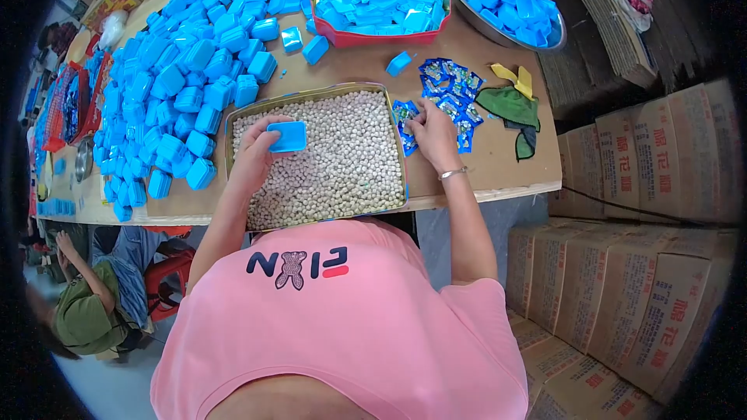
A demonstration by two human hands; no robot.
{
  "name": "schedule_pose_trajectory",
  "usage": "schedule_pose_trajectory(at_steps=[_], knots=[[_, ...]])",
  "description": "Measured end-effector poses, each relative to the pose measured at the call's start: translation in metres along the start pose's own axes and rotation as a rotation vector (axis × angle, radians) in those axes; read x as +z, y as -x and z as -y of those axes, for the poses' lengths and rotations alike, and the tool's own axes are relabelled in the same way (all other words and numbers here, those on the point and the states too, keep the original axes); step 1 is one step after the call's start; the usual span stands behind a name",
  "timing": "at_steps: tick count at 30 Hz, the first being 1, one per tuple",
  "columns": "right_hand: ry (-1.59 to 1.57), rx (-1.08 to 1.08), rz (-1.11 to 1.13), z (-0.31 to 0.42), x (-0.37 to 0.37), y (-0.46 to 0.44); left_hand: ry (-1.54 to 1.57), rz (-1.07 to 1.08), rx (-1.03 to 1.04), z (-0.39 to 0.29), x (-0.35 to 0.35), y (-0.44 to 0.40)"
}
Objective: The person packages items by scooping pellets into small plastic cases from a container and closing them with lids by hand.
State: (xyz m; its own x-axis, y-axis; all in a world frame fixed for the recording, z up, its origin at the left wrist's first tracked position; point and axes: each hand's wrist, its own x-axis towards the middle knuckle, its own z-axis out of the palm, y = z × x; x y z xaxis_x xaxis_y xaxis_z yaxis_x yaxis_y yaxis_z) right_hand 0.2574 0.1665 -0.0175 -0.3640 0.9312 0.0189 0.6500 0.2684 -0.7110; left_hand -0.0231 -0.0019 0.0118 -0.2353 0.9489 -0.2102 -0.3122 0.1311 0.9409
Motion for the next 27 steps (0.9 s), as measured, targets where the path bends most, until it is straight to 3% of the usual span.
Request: schedule_pose_trajectory(at_steps=[1,3,8,10,11,12,14,16,18,19,20,22,23,25,27], knots=[[0.000,0.001,-0.002,-0.003,-0.003,0.001,0.004,0.006,-0.002,0.001,-0.001,0.000],[0.256,-0.101,-0.266,-0.014,-0.015,0.002,0.012,0.004,0.001,0.004,-0.003,0.001],[-0.026,0.004,-0.076,-0.010,-0.034,-0.005,0.010,0.032,-0.018,0.001,0.002,0.008],[0.255,-0.600,-0.033,0.005,-0.026,-0.012,0.036,0.021,0.003,0.000,0.005,0.011],[0.283,-0.747,0.055,-0.003,-0.013,-0.022,0.031,0.019,0.003,0.002,0.004,0.011],[0.276,-0.751,0.052,-0.001,-0.010,-0.026,0.039,0.030,0.009,0.003,0.003,0.011],[0.333,-0.625,0.366,0.003,-0.007,-0.034,0.044,0.026,0.025,0.005,0.001,0.011],[0.429,-0.568,0.457,0.009,-0.010,-0.033,0.044,0.013,0.032,0.005,0.002,0.014],[0.404,-0.622,0.366,0.005,-0.014,-0.030,0.038,0.028,0.027,0.001,0.001,0.015],[0.399,-0.685,0.176,-0.002,-0.015,-0.033,0.053,0.030,0.018,0.003,0.000,0.015],[0.398,-0.697,0.182,-0.007,-0.018,-0.034,0.071,0.031,0.005,0.004,-0.001,0.015],[0.316,-0.503,-0.212,-0.002,-0.029,-0.027,0.088,0.041,-0.005,0.003,0.001,0.015],[0.313,-0.506,-0.206,0.004,-0.031,-0.023,0.088,0.040,-0.014,0.002,0.003,0.015],[-0.568,-0.145,-0.080,0.023,-0.033,-0.014,0.085,0.026,-0.024,0.000,0.009,0.014],[-0.685,-0.134,0.057,0.063,-0.022,0.005,0.053,0.109,-0.010,-0.002,0.012,0.015]])
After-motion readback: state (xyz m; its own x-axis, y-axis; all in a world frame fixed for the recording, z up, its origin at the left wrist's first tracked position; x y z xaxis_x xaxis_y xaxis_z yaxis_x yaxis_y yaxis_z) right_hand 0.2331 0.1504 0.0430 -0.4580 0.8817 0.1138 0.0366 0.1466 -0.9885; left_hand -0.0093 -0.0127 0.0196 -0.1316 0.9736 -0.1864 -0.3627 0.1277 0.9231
